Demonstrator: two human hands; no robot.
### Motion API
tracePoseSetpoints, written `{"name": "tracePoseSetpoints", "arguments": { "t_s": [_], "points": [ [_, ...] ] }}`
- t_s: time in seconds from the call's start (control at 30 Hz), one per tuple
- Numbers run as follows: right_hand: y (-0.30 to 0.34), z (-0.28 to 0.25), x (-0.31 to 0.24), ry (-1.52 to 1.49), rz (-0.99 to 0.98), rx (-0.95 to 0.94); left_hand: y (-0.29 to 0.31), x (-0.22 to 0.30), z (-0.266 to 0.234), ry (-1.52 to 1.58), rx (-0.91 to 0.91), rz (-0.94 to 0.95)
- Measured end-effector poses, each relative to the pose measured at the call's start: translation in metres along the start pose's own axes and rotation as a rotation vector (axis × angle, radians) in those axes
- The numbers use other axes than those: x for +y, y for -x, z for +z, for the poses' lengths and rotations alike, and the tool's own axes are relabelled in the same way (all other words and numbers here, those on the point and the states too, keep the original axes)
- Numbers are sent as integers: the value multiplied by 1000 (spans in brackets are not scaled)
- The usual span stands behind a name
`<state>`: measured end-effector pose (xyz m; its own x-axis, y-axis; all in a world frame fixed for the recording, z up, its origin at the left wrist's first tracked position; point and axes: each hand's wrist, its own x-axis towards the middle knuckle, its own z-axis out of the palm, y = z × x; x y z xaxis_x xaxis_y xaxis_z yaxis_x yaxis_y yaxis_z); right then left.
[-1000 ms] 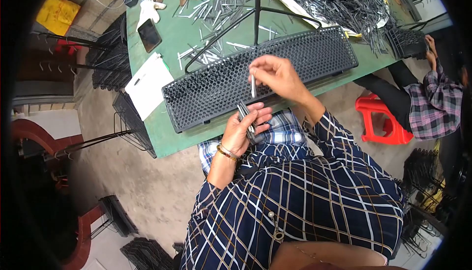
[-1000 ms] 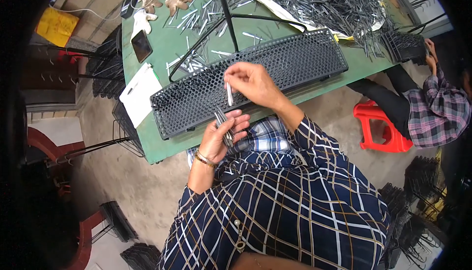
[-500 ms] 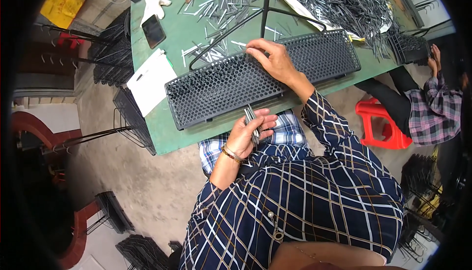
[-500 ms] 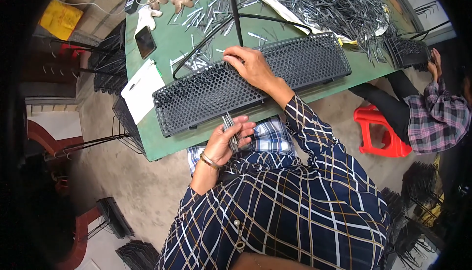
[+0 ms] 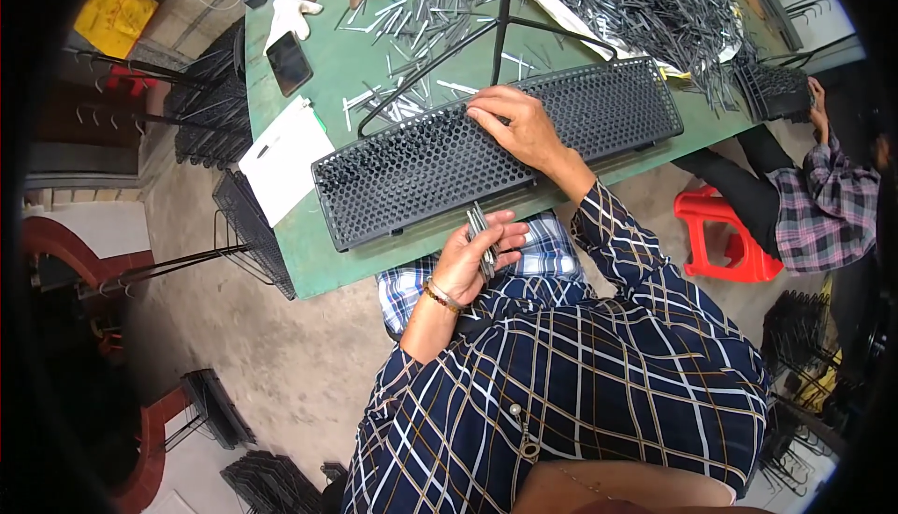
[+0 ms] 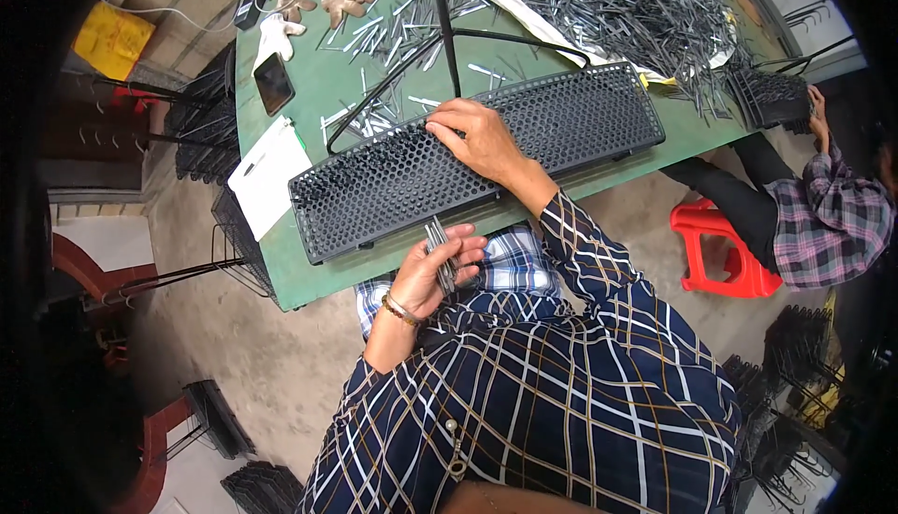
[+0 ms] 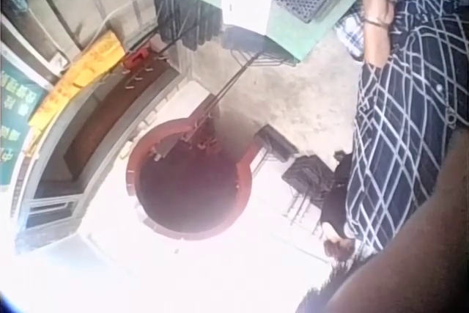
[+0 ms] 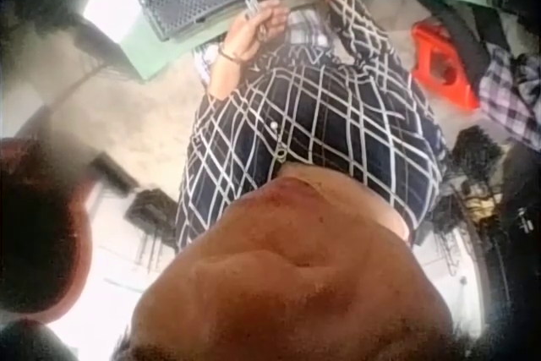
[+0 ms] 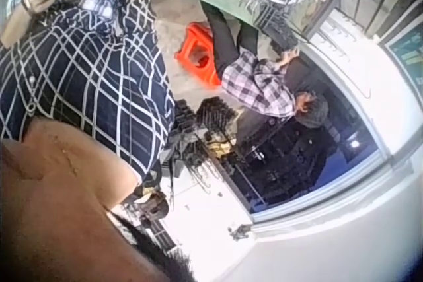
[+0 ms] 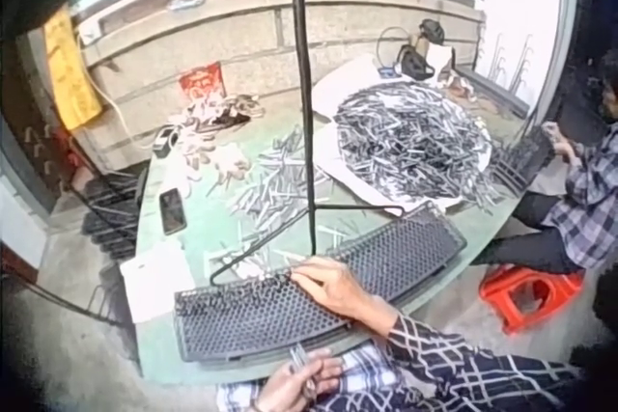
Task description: Inserting small metal pins into a perforated metal base on a workbench.
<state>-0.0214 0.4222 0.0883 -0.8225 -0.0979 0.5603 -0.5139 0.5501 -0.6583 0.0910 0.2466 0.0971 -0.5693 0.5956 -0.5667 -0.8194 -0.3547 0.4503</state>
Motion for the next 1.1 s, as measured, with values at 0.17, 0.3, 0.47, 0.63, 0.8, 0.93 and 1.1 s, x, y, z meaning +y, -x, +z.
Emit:
{"name": "tracePoseSetpoints", "arguments": {
  "t_s": [0.17, 0.3, 0.47, 0.63, 0.8, 0.93, 1.1],
  "points": [
    [0, -1, -1, 26, -64, -38, 1, 1, 2, 5, -20, -15],
    [0, 4, -1, 132, -119, -61, 2, 0, 0, -6, -14, -8],
    [2, -7, -23, -25, 31, 0, 5, 6, -4, -19, -33, 7],
    [24, -15, -49, -516, 380, -585, 7, 18, -3, -77, -94, 95],
    [34, -13, -55, -655, 554, -683, 10, 17, -3, -78, -106, 129],
    [36, -12, -51, -700, 588, -664, 9, 11, -5, -37, -30, 141],
    [37, -9, -51, -765, 658, -534, 7, 9, -7, -66, 13, 167]
  ]
}}
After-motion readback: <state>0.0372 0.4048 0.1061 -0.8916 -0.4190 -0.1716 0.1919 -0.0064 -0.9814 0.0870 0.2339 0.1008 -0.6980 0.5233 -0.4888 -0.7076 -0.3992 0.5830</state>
